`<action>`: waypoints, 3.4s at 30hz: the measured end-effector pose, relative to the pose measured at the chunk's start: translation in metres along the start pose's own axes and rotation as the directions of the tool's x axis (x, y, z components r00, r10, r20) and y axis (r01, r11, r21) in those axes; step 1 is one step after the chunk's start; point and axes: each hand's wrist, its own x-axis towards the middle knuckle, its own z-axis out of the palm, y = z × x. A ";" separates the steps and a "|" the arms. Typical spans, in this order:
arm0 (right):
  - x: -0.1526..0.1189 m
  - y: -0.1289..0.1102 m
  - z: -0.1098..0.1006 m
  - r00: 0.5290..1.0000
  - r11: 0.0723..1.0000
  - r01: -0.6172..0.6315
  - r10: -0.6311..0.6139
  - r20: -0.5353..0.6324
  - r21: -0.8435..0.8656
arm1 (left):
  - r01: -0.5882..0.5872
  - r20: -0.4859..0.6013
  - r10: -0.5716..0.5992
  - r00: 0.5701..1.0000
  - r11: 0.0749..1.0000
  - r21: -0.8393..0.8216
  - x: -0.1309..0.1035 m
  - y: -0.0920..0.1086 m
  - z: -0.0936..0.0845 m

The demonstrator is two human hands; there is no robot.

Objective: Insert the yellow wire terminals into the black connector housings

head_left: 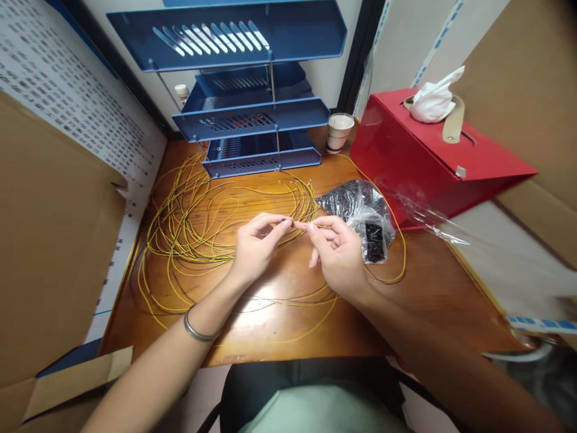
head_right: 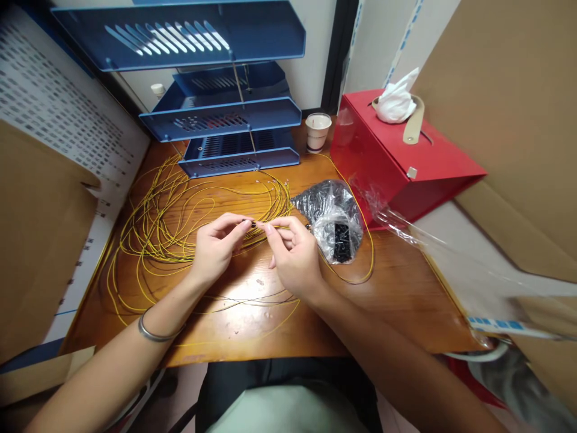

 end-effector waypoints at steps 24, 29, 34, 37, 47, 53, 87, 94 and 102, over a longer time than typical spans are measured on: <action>0.002 0.001 -0.012 0.971 0.840 0.217 -0.236 0.025 -0.497 | -0.006 0.084 0.003 0.996 0.999 0.040 -0.005 0.000 0.001; 0.003 0.001 -0.010 0.966 0.813 0.226 -0.256 0.019 -0.537 | -0.039 0.092 0.032 0.995 0.996 0.080 -0.005 -0.002 0.000; 0.002 -0.001 -0.010 0.962 0.796 0.235 -0.272 0.017 -0.559 | -0.076 0.092 0.063 0.994 0.987 0.140 -0.005 -0.004 -0.001; 0.001 -0.002 -0.009 0.959 0.781 0.247 -0.281 0.031 -0.574 | -0.084 0.097 0.070 0.993 0.985 0.154 -0.005 -0.004 -0.002; 0.002 -0.002 -0.008 0.950 0.757 0.264 -0.312 0.023 -0.597 | -0.176 0.119 0.151 0.981 0.954 0.242 -0.004 -0.009 -0.005; 0.004 0.000 -0.010 0.956 0.760 0.250 -0.290 0.030 -0.600 | -0.237 0.140 0.201 0.969 0.915 0.327 -0.005 -0.011 -0.005; 0.004 0.002 -0.014 0.972 0.743 0.232 -0.207 0.114 -0.628 | -0.364 0.183 0.321 0.929 0.881 0.302 -0.007 -0.010 -0.004; 0.004 0.005 -0.017 0.970 0.732 0.243 -0.182 0.162 -0.636 | -0.371 0.182 0.329 0.927 0.876 0.309 -0.006 -0.011 -0.004; 0.004 0.007 -0.016 0.969 0.738 0.245 -0.161 0.188 -0.629 | -0.364 0.206 0.313 0.927 0.881 0.301 -0.008 -0.010 -0.005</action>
